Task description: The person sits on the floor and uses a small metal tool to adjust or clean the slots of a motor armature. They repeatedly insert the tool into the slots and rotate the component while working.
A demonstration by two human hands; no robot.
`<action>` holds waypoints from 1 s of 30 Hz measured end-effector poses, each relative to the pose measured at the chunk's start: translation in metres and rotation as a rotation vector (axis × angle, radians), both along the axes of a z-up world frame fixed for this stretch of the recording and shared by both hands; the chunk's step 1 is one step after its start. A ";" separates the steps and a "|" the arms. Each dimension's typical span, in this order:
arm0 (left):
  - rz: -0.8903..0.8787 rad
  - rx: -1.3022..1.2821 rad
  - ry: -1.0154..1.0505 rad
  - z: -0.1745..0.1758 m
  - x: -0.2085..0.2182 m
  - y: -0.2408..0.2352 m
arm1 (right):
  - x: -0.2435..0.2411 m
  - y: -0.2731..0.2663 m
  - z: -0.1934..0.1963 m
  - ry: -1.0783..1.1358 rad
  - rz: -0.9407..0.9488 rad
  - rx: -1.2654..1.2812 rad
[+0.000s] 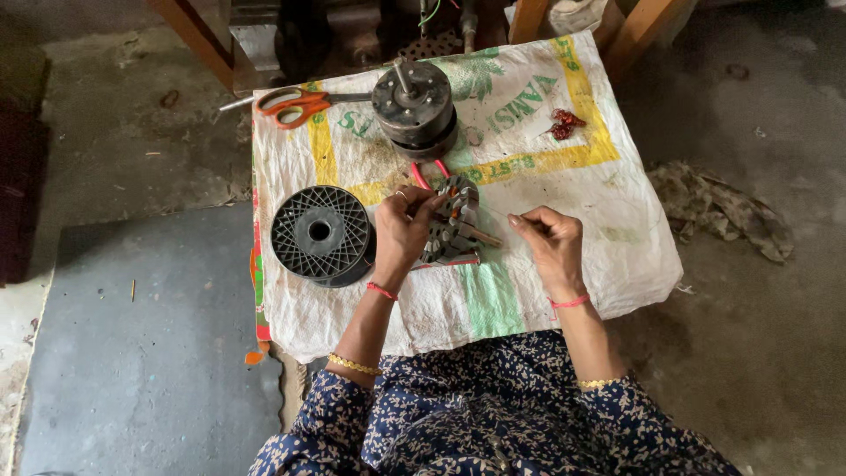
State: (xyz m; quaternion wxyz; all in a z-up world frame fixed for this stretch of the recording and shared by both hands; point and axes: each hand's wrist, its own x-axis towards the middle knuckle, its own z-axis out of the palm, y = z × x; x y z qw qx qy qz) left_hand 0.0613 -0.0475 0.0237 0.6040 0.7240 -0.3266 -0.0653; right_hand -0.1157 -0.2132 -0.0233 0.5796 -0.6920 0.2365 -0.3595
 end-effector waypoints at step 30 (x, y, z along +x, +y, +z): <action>-0.084 0.344 -0.990 0.034 -0.093 -0.015 | -0.099 -0.017 0.013 0.474 -0.096 -0.225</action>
